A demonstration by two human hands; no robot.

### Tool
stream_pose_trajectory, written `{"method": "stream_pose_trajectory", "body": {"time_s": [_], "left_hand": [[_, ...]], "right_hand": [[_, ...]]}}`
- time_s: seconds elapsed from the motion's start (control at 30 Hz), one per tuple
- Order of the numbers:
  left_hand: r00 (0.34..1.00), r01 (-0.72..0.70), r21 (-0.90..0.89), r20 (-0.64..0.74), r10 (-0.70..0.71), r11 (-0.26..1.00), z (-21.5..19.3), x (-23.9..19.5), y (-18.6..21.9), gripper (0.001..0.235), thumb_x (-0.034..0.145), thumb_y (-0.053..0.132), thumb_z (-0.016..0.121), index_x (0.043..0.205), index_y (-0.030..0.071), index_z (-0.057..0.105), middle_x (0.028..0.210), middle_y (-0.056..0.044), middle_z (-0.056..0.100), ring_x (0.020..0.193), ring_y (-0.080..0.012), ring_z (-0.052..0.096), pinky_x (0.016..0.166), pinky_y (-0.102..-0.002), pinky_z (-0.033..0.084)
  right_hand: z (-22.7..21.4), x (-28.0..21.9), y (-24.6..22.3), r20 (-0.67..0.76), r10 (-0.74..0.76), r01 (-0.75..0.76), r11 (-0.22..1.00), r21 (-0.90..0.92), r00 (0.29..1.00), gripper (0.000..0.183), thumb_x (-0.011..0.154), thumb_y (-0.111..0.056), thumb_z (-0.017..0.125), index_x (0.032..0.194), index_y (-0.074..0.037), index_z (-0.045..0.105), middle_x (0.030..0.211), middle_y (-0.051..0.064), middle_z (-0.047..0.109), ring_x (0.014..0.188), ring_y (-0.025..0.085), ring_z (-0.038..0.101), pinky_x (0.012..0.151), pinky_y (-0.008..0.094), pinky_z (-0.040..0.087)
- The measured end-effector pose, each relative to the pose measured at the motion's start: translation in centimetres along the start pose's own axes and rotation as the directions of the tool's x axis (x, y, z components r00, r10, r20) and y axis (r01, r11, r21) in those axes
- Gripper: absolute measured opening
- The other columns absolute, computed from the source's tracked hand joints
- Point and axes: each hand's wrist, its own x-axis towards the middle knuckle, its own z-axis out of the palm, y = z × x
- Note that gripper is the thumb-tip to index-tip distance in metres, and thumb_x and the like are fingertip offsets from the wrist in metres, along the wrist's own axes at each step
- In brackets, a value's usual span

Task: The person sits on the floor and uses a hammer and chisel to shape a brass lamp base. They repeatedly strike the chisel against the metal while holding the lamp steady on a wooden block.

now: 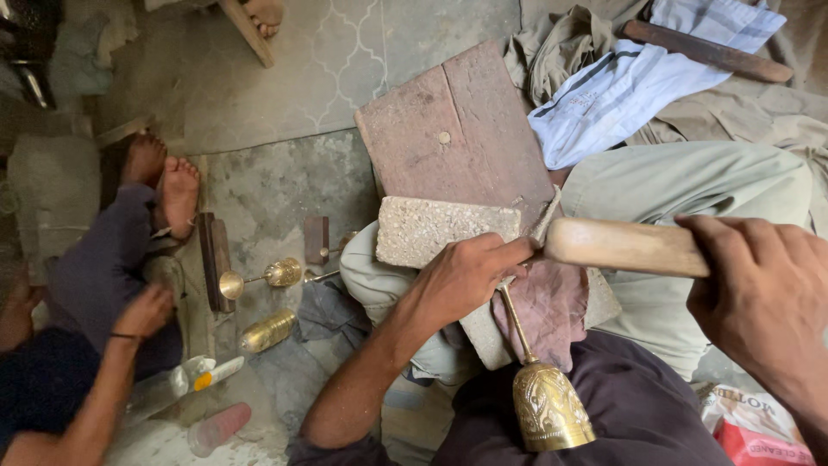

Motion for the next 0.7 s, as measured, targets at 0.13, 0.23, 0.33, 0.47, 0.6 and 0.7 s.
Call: {"method": "stream_pose_trajectory", "body": {"time_s": [0.13, 0.23, 0.33, 0.47, 0.6, 0.7], "left_hand": [[0.996, 0.027, -0.021, -0.082, -0.029, 0.999, 0.2, -0.5, -0.2, 0.04, 0.088, 0.006, 0.075, 0.127, 0.01, 0.065, 0.09, -0.016, 0.068, 0.084, -0.0336, 0.073, 0.068, -0.041, 0.058], [0.991, 0.011, -0.019, -0.131, -0.014, 1.0, 0.5, -0.8, -0.3, 0.032, 0.092, 0.004, 0.073, 0.123, 0.007, 0.064, 0.095, -0.016, 0.069, 0.089, -0.0338, 0.074, 0.072, -0.041, 0.059], [0.983, 0.031, -0.088, -0.176, -0.046, 0.996, 0.8, -1.1, -0.2, 0.033, 0.093, 0.005, 0.073, 0.124, 0.005, 0.062, 0.095, -0.016, 0.069, 0.089, -0.0309, 0.076, 0.068, -0.039, 0.059], [0.983, 0.043, -0.051, -0.178, -0.051, 0.998, 0.8, -1.2, -0.1, 0.029, 0.092, 0.006, 0.075, 0.118, 0.005, 0.064, 0.092, -0.016, 0.068, 0.085, -0.0335, 0.074, 0.068, -0.041, 0.058], [0.983, 0.03, -0.027, -0.179, -0.035, 0.999, 0.6, -1.1, -0.1, 0.03, 0.091, 0.009, 0.077, 0.118, 0.005, 0.064, 0.091, -0.015, 0.068, 0.084, -0.0338, 0.073, 0.068, -0.041, 0.058], [0.984, 0.05, -0.013, -0.17, -0.051, 0.999, 0.5, -1.1, 0.0, 0.031, 0.091, 0.009, 0.076, 0.12, 0.006, 0.065, 0.089, -0.014, 0.067, 0.081, -0.0331, 0.072, 0.066, -0.041, 0.057]], "right_hand": [[-0.5, 0.5, -0.3, 0.053, 0.051, -0.05, 0.999, -0.015, 0.997, 0.057, 0.075, -0.004, 0.073, 0.132, -0.009, 0.066, 0.106, 0.011, 0.068, 0.095, 0.03, 0.067, 0.087, 0.04, 0.051], [-1.4, 1.3, -0.7, 0.075, 0.005, -0.001, 0.998, -0.064, 0.997, 0.061, 0.072, -0.004, 0.074, 0.133, -0.01, 0.066, 0.105, 0.01, 0.068, 0.092, 0.029, 0.067, 0.087, 0.04, 0.051], [-1.4, 2.3, -1.7, 0.191, 0.297, -0.34, 0.903, 0.262, 0.936, 0.062, 0.082, -0.006, 0.069, 0.143, -0.01, 0.06, 0.102, 0.008, 0.065, 0.083, 0.025, 0.062, 0.074, 0.037, 0.051], [-1.8, 2.5, -1.9, 0.161, -0.019, 0.057, 0.971, -0.234, 0.987, 0.065, 0.064, -0.009, 0.078, 0.128, -0.013, 0.066, 0.099, 0.008, 0.07, 0.089, 0.029, 0.069, 0.086, 0.043, 0.052], [-1.9, 2.2, -1.5, 0.193, 0.23, -0.264, 0.95, 0.169, 0.954, 0.058, 0.078, -0.005, 0.073, 0.134, -0.008, 0.06, 0.106, 0.014, 0.067, 0.086, 0.031, 0.067, 0.079, 0.045, 0.054], [-2.1, 2.6, -1.4, 0.181, 0.032, -0.018, 0.997, -0.078, 0.983, 0.063, 0.069, -0.003, 0.076, 0.131, -0.009, 0.064, 0.101, 0.013, 0.069, 0.09, 0.033, 0.067, 0.083, 0.048, 0.053]]}}
